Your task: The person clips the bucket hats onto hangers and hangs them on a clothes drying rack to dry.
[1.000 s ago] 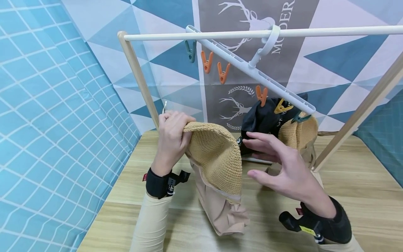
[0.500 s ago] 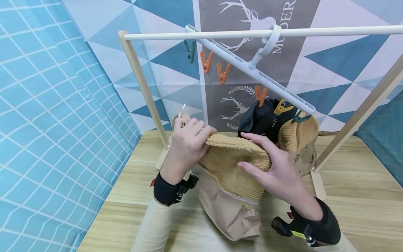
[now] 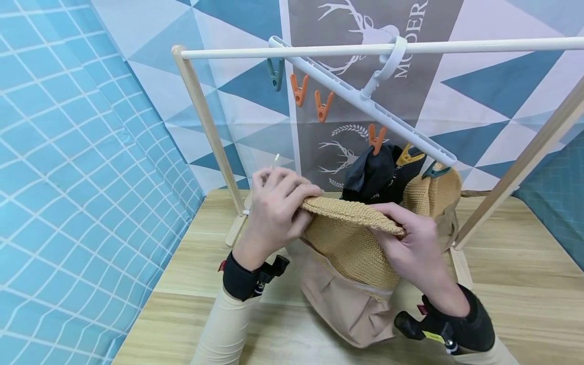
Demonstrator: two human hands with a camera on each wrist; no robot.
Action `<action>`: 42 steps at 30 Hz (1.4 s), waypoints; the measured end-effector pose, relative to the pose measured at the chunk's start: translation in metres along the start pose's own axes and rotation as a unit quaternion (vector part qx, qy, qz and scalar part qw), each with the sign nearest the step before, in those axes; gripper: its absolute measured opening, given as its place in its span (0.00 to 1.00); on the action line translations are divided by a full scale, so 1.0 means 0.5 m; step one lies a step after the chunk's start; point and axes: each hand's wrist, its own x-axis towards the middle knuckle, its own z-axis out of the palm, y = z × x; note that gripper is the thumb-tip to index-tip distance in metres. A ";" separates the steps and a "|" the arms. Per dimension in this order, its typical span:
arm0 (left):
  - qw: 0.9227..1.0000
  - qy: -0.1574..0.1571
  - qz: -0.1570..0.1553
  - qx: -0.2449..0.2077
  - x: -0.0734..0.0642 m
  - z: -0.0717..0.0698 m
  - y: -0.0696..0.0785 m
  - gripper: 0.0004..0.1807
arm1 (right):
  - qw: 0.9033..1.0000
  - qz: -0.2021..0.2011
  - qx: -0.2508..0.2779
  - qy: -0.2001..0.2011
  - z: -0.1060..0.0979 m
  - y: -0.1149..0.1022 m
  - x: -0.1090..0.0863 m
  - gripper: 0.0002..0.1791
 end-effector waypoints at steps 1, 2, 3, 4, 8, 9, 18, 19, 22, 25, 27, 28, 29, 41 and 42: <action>1.000 0.014 -0.008 -0.010 -0.001 0.000 -0.006 0.17 | 1.000 0.000 -0.001 0.007 -0.002 0.001 0.000 0.20; 0.999 0.031 -0.019 -0.021 -0.001 0.000 -0.013 0.19 | 1.000 0.001 0.000 0.015 -0.005 0.001 0.000 0.20; 0.998 0.049 -0.030 -0.033 -0.002 0.000 -0.021 0.22 | 1.000 0.003 -0.001 0.023 -0.008 0.002 0.000 0.20; 0.996 0.067 -0.042 -0.044 -0.004 0.000 -0.030 0.24 | 0.999 0.006 -0.004 0.032 -0.012 0.002 0.000 0.20; 0.982 0.113 -0.099 -0.116 -0.012 0.000 -0.066 0.39 | 0.998 0.020 -0.008 0.061 -0.024 0.001 -0.001 0.18; 0.978 0.113 -0.112 -0.137 -0.015 0.000 -0.073 0.44 | 0.998 0.025 -0.009 0.065 -0.027 0.000 0.000 0.17; 0.892 0.116 -0.250 -0.358 -0.035 0.017 -0.112 0.68 | 0.993 0.022 0.006 0.115 -0.028 -0.003 -0.001 0.14; 0.882 0.117 -0.262 -0.375 -0.038 0.018 -0.114 0.69 | 0.993 0.017 0.010 0.120 -0.028 -0.001 0.000 0.13; 0.853 0.101 -0.294 -0.419 -0.044 0.020 -0.119 0.72 | 0.991 0.000 0.023 0.133 -0.026 0.003 0.001 0.10; 0.829 0.067 -0.337 -0.441 -0.052 0.018 -0.116 0.74 | 0.990 -0.013 0.033 0.136 -0.023 0.005 0.002 0.08; 0.814 0.051 -0.356 -0.455 -0.055 0.019 -0.113 0.71 | 0.991 -0.015 0.034 0.130 -0.022 0.006 0.002 0.08; 0.816 0.046 -0.361 -0.450 -0.057 0.019 -0.110 0.68 | 0.991 -0.012 0.034 0.125 -0.021 0.005 0.003 0.09; 0.820 0.043 -0.363 -0.440 -0.057 0.018 -0.106 0.64 | 0.992 -0.010 0.031 0.120 -0.021 0.004 0.003 0.09; 0.879 0.083 -0.319 -0.345 -0.040 0.005 -0.084 0.55 | 0.996 0.044 0.019 0.076 -0.032 0.003 0.008 0.13; 0.882 0.089 -0.314 -0.339 -0.039 0.002 -0.085 0.55 | 0.996 0.048 0.025 0.068 -0.035 0.004 0.010 0.15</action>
